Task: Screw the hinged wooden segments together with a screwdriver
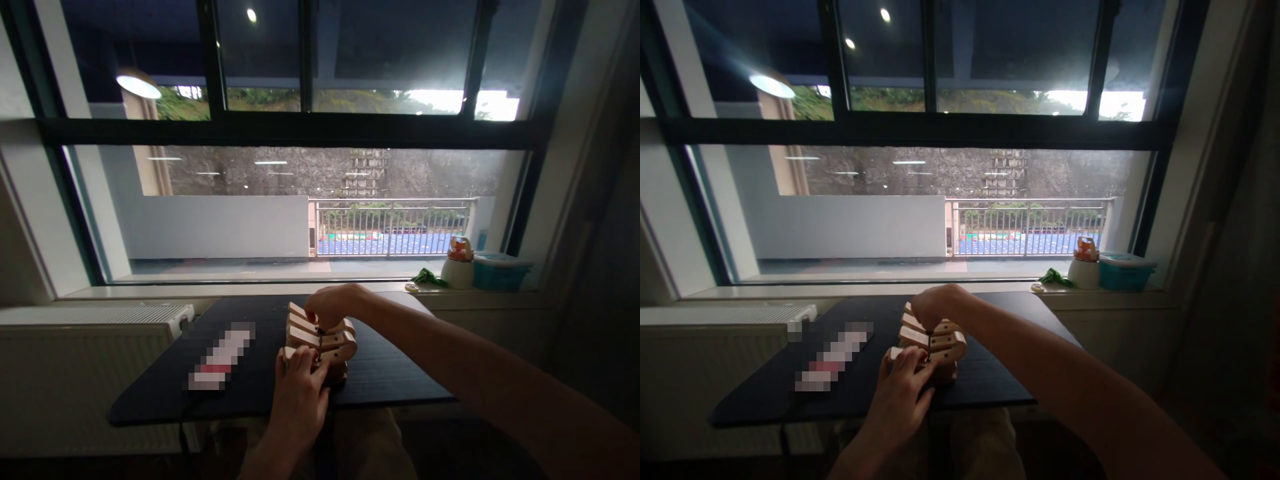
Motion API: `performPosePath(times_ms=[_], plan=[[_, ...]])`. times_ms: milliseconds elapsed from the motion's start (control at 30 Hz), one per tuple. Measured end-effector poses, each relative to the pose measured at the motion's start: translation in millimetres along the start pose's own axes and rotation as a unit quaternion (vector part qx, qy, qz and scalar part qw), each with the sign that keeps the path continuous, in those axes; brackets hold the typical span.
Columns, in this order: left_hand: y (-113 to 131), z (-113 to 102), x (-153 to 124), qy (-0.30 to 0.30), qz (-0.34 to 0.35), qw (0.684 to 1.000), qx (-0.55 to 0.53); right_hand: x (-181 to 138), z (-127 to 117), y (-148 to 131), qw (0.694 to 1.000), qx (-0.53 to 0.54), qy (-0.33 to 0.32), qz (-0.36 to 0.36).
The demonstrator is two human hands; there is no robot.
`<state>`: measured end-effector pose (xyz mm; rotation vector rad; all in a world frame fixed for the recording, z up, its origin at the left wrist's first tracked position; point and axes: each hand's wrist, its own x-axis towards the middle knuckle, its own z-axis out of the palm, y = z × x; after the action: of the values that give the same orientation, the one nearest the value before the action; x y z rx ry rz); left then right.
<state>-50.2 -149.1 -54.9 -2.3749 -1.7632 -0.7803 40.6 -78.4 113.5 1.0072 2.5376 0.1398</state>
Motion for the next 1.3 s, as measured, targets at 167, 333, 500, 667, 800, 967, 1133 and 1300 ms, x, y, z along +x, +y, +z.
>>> performPosePath(times_ms=[167,333,500,667,800,967,1133,1300], plan=[[-0.2,1.4,0.8,0.004,0.004,1.0,0.006,-0.7,1.4,-2.7,1.0,-0.007,0.01,-0.008],[-1.3,4.0,0.9,0.012,0.01,1.0,0.009,-0.7,6.3,1.2,1.0,-0.002,0.009,0.003],[-0.5,2.4,1.1,0.007,0.005,1.0,0.01,3.5,9.1,7.5,1.0,0.0,0.009,0.024],[-0.5,1.7,1.1,0.004,0.003,1.0,0.011,-0.3,0.6,3.6,1.0,-0.002,0.014,0.009],[-0.9,2.5,0.6,0.007,0.005,1.0,0.011,-5.2,-4.8,-0.2,1.0,-0.006,0.021,-0.009],[0.8,1.8,1.0,0.003,0.0,1.0,0.008,-1.8,0.5,2.6,1.0,-0.007,0.021,0.005],[2.1,0.0,1.9,0.007,0.0,1.0,0.009,1.1,4.2,6.9,0.999,-0.006,0.017,0.03],[0.4,1.2,1.9,0.01,0.007,1.0,0.015,-4.2,0.6,5.8,1.0,-0.001,0.03,0.001]])
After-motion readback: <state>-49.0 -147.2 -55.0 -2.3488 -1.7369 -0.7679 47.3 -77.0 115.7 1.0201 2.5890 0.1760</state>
